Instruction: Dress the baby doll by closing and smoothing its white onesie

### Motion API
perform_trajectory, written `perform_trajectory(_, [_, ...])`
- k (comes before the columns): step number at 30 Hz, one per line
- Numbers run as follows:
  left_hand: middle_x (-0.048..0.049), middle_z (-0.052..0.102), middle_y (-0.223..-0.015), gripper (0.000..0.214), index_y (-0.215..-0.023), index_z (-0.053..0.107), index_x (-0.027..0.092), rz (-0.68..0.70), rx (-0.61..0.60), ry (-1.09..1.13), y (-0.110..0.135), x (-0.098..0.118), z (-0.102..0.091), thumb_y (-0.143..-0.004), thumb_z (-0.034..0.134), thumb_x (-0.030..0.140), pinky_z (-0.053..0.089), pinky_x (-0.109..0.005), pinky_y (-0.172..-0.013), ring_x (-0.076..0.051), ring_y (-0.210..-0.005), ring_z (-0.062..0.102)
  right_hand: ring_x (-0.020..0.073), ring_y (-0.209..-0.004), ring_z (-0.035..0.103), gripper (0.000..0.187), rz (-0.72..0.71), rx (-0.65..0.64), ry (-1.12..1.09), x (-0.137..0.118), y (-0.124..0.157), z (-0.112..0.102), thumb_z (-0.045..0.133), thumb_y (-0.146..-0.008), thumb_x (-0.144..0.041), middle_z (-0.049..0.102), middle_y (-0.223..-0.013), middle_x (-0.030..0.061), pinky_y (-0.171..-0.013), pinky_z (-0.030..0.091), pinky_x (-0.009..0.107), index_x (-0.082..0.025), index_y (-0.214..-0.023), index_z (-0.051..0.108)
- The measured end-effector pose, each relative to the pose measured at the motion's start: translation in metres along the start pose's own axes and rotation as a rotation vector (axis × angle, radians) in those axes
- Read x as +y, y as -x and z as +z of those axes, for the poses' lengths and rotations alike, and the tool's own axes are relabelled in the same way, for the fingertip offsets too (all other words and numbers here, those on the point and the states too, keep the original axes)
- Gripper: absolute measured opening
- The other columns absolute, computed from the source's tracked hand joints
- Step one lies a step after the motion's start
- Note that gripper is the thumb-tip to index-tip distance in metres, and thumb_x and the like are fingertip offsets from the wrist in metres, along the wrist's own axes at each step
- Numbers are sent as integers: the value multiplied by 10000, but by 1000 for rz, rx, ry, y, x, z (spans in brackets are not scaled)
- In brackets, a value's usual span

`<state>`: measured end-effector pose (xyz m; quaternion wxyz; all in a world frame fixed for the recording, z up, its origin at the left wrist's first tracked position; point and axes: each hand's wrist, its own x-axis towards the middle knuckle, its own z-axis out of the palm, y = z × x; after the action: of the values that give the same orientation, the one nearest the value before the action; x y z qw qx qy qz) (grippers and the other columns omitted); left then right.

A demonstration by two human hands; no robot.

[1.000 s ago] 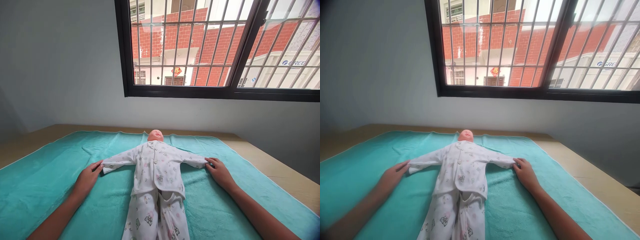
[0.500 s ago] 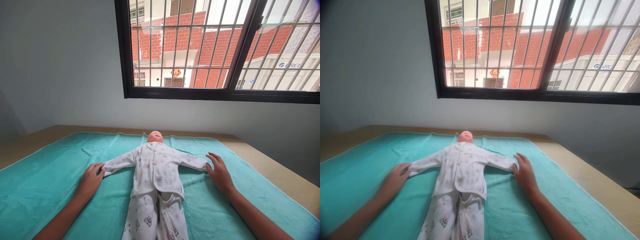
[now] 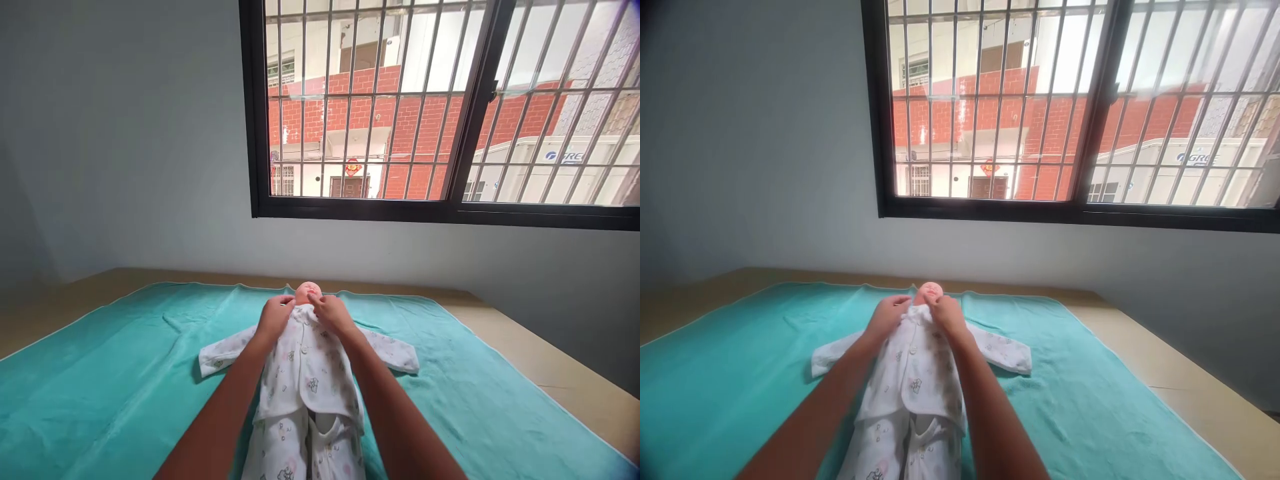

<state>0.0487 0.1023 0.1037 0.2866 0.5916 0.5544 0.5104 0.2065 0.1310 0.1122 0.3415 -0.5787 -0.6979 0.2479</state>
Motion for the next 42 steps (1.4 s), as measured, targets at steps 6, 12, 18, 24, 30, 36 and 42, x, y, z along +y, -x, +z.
perform_trajectory(6, [-75, 753, -829, 224, -768, 752, 156, -19, -79, 76, -6, -10, 12, -685, 626, 322, 472, -314, -803, -231, -846, 659, 216, -650, 568, 364, 2, -6, 33, 5, -11, 9, 686, -703, -343, 611, -588, 92, -572, 317, 292, -197, -442, 479])
perform_trajectory(12, [-51, 703, -720, 220, -706, 703, 150, -105, -62, 155, -6, -5, 9, -651, 671, 361, 447, -288, -688, -188, -710, 605, 119, -512, 456, 266, 15, -79, -230, 17, -17, 4, 620, -730, -330, 537, -522, 10, -511, 315, 252, -178, -524, 549])
perform_trajectory(18, [-60, 709, -761, 159, -715, 692, 147, -127, -23, 228, -7, 2, 13, -686, 653, 298, 451, -278, -721, -181, -757, 599, 94, -527, 417, 353, 29, -68, -455, 14, -14, 11, 602, -762, -467, 519, -556, -12, -523, 313, 232, -163, -584, 581])
perform_trajectory(24, [-61, 712, -759, 222, -755, 700, 134, -179, -36, 343, -6, -1, 12, -675, 713, 341, 452, -280, -707, -164, -715, 597, 96, -539, 406, 331, 68, -71, -545, 8, -8, 11, 693, -685, -479, 506, -551, -29, -537, 307, 236, -155, -645, 643])
perform_trajectory(30, [-64, 711, -748, 267, -758, 703, 126, -206, -60, 430, -6, -2, 10, -636, 765, 356, 448, -270, -678, -150, -691, 596, 87, -533, 393, 355, 76, -113, -603, 4, -5, 9, 715, -687, -493, 508, -571, -27, -516, 300, 225, -142, -730, 683])
perform_trajectory(36, [-51, 690, -707, 349, -779, 695, 121, -229, -75, 461, -8, -5, 10, -604, 782, 409, 443, -273, -649, -146, -659, 589, 88, -537, 404, 328, 79, -138, -615, 13, -9, 11, 751, -663, -466, 543, -572, -20, -513, 314, 221, -146, -686, 685])
perform_trajectory(42, [-49, 695, -746, 285, -759, 682, 137, -193, -48, 409, -6, -3, 12, -629, 763, 377, 438, -270, -690, -152, -705, 591, 84, -548, 411, 272, 82, -180, -672, 15, -10, 9, 752, -668, -410, 529, -584, -21, -515, 327, 217, -149, -703, 684])
